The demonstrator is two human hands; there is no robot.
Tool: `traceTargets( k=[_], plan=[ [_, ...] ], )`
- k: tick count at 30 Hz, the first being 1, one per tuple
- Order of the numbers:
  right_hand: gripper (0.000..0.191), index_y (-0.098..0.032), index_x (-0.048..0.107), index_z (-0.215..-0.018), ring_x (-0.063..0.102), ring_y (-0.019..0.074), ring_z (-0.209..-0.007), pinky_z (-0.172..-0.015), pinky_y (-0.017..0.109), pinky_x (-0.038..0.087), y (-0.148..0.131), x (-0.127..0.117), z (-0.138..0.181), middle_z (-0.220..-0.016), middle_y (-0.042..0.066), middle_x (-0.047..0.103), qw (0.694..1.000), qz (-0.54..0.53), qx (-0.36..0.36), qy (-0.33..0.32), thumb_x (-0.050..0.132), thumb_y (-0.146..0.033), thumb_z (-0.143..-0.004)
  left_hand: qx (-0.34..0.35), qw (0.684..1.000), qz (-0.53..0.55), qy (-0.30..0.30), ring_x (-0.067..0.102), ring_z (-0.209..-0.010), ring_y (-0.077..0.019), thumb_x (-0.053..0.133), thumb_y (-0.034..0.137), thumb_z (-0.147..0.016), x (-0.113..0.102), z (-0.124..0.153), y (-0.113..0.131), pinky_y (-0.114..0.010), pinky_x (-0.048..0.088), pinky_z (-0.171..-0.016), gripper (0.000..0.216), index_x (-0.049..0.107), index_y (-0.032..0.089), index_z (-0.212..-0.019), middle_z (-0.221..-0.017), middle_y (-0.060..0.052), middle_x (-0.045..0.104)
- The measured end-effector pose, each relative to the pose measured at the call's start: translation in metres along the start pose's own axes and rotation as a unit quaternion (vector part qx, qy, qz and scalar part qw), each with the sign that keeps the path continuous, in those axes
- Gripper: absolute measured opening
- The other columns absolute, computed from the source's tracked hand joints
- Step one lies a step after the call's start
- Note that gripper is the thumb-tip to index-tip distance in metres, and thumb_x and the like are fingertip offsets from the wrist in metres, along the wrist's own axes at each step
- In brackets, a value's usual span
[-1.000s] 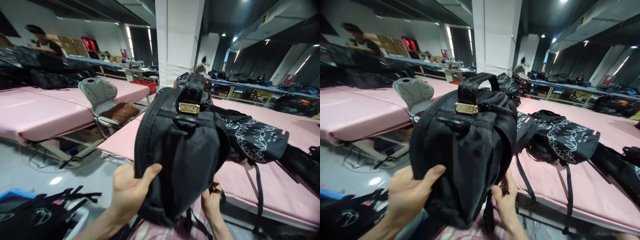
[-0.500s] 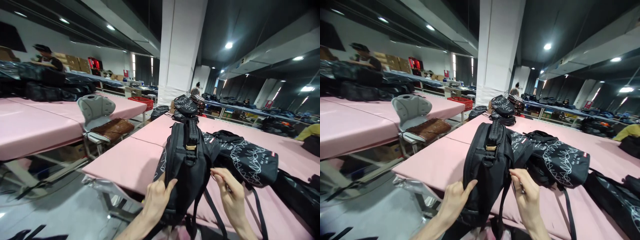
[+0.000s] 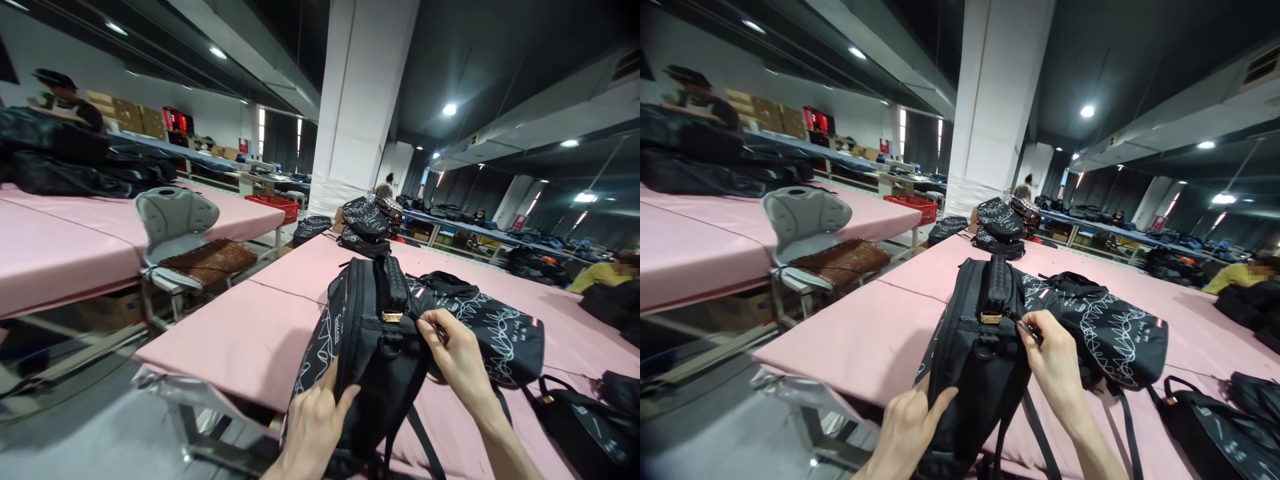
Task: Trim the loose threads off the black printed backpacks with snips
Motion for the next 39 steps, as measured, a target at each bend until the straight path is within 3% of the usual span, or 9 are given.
traceTargets(
  k=[15,22,24,26,28,30,31,34,39],
  plan=[
    [0.027,-0.019,0.054,-0.072,0.053,0.0168,-0.068,-0.063,0.027,0.037,0.040,-0.003,-0.028,-0.075,0.004,0.058,0.992,0.060,0.035,0.103,0.044,-0.040,-0.085,0.030,0.976,0.216,-0.024,0.067,-0.059,-0.0166,0.041,0.031,-0.090,-0.018,0.012,-0.010,-0.022,0.051,-0.055,0.037,0.067,0.013,-0.071,-0.072,-0.010,0.071],
    [0.025,-0.020,0.053,-0.069,0.051,0.0159,-0.065,-0.061,0.026,0.037,0.054,-0.022,-0.026,-0.072,0.001,0.056,0.996,0.040,0.051,0.056,0.048,-0.041,-0.083,-0.119,0.858,0.397,-0.304,0.063,-0.057,-0.0200,0.058,0.033,-0.071,0.027,-0.021,-0.121,-0.024,0.050,-0.051,0.020,0.070,0.020,-0.064,-0.062,0.000,0.069],
    [0.026,-0.020,0.049,-0.066,0.048,0.0143,-0.061,-0.058,0.025,0.036,0.040,-0.018,-0.011,-0.066,0.000,0.053,0.998,0.009,0.052,0.040,0.049,-0.039,-0.084,-0.148,0.862,0.383,-0.298,0.065,-0.070,-0.0232,0.061,0.033,-0.068,0.029,-0.057,-0.147,-0.027,0.052,-0.064,0.017,0.070,0.019,-0.068,-0.070,-0.001,0.071],
    [0.027,-0.020,0.046,-0.064,0.047,0.0133,-0.059,-0.057,0.024,0.035,0.026,-0.012,-0.001,-0.064,-0.001,0.051,0.998,-0.015,0.046,0.042,0.048,-0.037,-0.084,-0.172,0.908,0.335,-0.183,0.064,-0.083,-0.0239,0.058,0.035,-0.072,0.005,-0.096,-0.154,-0.030,0.050,-0.076,0.022,0.070,0.020,-0.083,-0.078,-0.002,0.071],
    [0.026,-0.020,0.045,-0.063,0.046,0.0127,-0.058,-0.056,0.024,0.035,0.016,-0.008,0.002,-0.063,-0.002,0.049,0.997,-0.029,0.039,0.058,0.048,-0.035,-0.084,-0.138,0.955,0.263,-0.009,0.062,-0.087,-0.0213,0.050,0.032,-0.081,-0.042,-0.120,-0.127,-0.033,0.048,-0.082,0.024,0.066,0.021,-0.095,-0.084,-0.002,0.069],
    [0.026,-0.020,0.043,-0.062,0.045,0.0121,-0.057,-0.055,0.023,0.034,0.013,-0.005,0.001,-0.062,-0.002,0.048,0.996,-0.039,0.038,0.072,0.049,-0.033,-0.084,0.042,0.973,0.201,0.102,0.059,-0.087,-0.0193,0.050,0.026,-0.084,-0.084,-0.122,-0.057,-0.033,0.045,-0.084,0.021,0.063,0.020,-0.100,-0.091,-0.003,0.068],
    [0.026,-0.020,0.043,-0.061,0.045,0.0119,-0.056,-0.054,0.023,0.034,0.013,-0.005,-0.001,-0.061,-0.002,0.047,0.995,-0.042,0.037,0.077,0.049,-0.033,-0.084,0.167,0.967,0.175,0.081,0.059,-0.087,-0.0197,0.052,0.026,-0.083,-0.089,-0.116,-0.014,-0.033,0.045,-0.082,0.021,0.063,0.021,-0.100,-0.093,-0.003,0.068],
    [0.025,-0.020,0.044,-0.061,0.044,0.0117,-0.055,-0.053,0.023,0.034,0.013,-0.007,-0.002,-0.061,-0.002,0.047,0.996,-0.037,0.028,0.079,0.049,-0.032,-0.083,0.244,0.966,0.044,0.066,0.057,-0.089,-0.0238,0.055,0.028,-0.083,-0.081,-0.100,0.048,-0.035,0.043,-0.077,0.028,0.062,0.015,-0.106,-0.099,-0.008,0.066],
    [0.019,-0.019,0.047,-0.061,0.048,0.0121,-0.056,-0.054,0.023,0.033,0.003,-0.008,-0.009,-0.063,-0.001,0.051,0.995,0.075,0.008,0.061,0.051,-0.025,-0.079,0.210,0.974,-0.027,0.084,0.056,-0.081,-0.0245,0.054,0.033,-0.083,-0.063,-0.101,0.057,-0.035,0.043,-0.069,0.032,0.063,0.008,-0.100,-0.089,-0.011,0.065]
  ],
)
Point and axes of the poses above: each hand's wrist, its own z-axis away from the middle knuckle, its own x-axis out of the palm, y = z × x, the point moved 8 cm from there along -z, towards the middle knuckle
